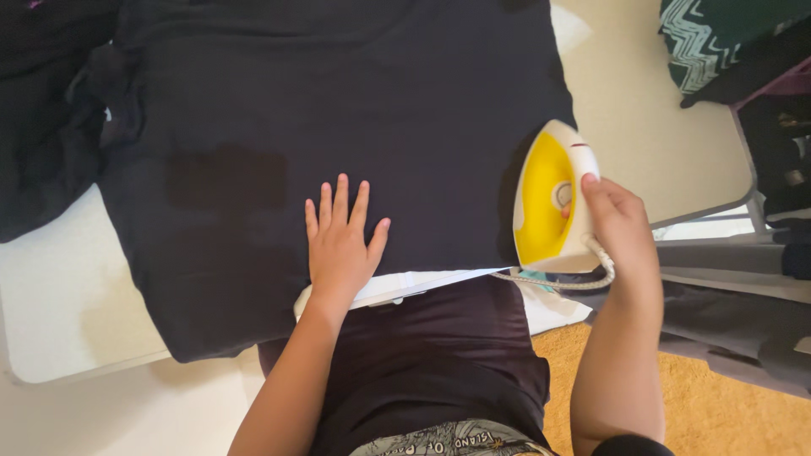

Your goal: The person irons a black t-shirt on a white ironing board using a yellow and white iron. They smooth the fabric with one hand while moving the iron with the other, then flip the shirt to iron the other side.

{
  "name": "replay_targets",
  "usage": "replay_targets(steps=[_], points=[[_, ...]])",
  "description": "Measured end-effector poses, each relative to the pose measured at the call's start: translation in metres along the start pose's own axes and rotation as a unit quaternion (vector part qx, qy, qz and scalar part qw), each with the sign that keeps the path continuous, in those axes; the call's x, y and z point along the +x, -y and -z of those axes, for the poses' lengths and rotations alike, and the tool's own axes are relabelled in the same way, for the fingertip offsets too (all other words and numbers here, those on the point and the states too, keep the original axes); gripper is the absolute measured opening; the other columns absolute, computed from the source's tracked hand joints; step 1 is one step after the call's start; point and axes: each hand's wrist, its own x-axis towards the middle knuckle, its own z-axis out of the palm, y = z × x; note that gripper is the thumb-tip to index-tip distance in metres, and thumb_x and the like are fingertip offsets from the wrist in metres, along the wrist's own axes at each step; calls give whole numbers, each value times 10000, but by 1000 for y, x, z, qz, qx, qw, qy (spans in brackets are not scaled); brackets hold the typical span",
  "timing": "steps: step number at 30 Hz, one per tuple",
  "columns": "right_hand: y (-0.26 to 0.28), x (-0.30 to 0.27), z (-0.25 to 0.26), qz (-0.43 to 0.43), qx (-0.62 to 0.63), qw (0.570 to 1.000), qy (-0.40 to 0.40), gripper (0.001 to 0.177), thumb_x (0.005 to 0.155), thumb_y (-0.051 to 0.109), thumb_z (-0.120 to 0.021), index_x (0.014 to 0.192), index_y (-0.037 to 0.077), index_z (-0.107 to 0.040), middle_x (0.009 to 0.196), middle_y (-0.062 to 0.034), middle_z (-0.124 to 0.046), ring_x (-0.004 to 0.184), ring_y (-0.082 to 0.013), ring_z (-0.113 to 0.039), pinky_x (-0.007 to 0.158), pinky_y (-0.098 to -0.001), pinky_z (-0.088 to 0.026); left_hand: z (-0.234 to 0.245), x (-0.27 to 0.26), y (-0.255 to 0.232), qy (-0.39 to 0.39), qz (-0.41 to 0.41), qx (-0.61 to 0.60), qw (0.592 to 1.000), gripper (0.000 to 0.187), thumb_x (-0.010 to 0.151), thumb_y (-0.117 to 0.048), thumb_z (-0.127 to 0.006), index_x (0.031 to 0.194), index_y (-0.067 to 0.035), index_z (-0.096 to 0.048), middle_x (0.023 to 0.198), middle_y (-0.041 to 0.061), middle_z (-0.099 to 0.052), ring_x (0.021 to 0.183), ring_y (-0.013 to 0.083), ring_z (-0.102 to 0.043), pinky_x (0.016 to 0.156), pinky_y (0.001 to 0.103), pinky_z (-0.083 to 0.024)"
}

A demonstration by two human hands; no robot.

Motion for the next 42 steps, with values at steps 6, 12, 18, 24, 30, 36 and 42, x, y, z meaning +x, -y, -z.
replay_targets(steps=[6,12,18,24,30,36,42], points=[[-2,-1,26,-23,-25,991,126,351,999,365,-601,1028,53,-759,807,-7,-695,690,-68,-593,641,-226,-461,0,-1,1,-4,-2,0,1000,622,986,-431,-607,1502,-92,-532,1607,220,-394,1500,415,-330,1227,571,-175],[-15,32,23,7,85,996,23,350,1039,328,-636,1084,-7,-727,860,-30,-687,692,-97,-582,631,-265,-454,-5,2,-3,1,3,4,1000,644,983,-450,-602,1508,-86,-518,1603,231,-383,1497,432,-305,1219,592,-159],[-4,67,13,81,138,984,-79,361,1079,293,-626,1033,-54,-716,866,-95,-707,697,-152,-635,664,-297,-506,-9,12,-19,21,13,5,1000,670,942,-461,-635,1488,-89,-522,1605,240,-360,1508,455,-275,1210,630,-142],[-1,40,5,84,149,984,-52,330,1085,267,-616,1059,-41,-731,872,-81,-710,738,-144,-644,710,-269,-510,-18,19,-49,47,-126,-77,988,650,934,-502,-645,1481,-167,-535,1626,191,-376,1524,433,-288,1235,621,-155],[11,-4,-8,52,109,992,-38,327,1086,278,-608,1029,-22,-726,841,-66,-700,698,-115,-615,664,-253,-480,-44,35,-75,47,-141,-63,987,675,932,-511,-643,1499,-164,-522,1607,189,-371,1502,429,-280,1216,635,-131],[38,-36,-31,88,80,993,7,335,1113,283,-583,989,5,-723,839,-50,-701,683,-94,-608,648,-242,-473,-46,50,-69,57,-139,-198,969,582,907,-350,-711,1431,-133,-583,1567,195,-440,1505,419,-322,1239,577,-188],[50,-46,-71,80,81,989,97,300,1085,268,-600,1036,5,-734,834,-43,-709,679,-80,-619,630,-233,-477,8,28,0,-44,-62,-271,960,351,931,-166,-718,1271,-85,-688,1390,176,-625,1389,395,-508,1172,480,-409]])
